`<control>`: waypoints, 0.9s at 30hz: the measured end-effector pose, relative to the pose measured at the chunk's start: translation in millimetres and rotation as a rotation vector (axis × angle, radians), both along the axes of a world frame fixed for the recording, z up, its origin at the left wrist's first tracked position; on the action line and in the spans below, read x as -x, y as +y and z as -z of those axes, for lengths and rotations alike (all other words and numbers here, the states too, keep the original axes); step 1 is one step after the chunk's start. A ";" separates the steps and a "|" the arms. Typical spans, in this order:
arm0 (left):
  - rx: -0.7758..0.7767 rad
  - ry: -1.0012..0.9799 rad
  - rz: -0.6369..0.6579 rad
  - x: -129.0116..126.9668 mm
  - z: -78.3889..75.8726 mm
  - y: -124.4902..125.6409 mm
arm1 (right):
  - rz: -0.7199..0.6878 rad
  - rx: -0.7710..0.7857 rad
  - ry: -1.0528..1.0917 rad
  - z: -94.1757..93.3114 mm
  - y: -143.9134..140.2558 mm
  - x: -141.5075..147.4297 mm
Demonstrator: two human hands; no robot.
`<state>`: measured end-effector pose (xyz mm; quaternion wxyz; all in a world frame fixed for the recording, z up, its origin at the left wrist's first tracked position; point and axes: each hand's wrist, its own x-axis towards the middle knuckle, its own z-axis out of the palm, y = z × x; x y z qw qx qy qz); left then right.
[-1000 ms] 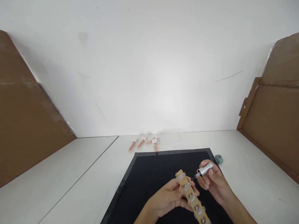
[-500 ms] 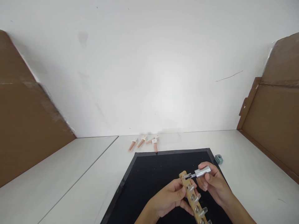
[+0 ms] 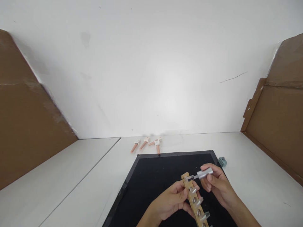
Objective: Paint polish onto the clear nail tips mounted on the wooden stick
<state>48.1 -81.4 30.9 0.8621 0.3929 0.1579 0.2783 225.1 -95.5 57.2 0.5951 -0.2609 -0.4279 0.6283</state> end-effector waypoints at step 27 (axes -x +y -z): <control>0.020 0.019 -0.002 0.1 -5.2 -2.1 | -0.015 0.030 -0.009 -0.5 -0.7 0.9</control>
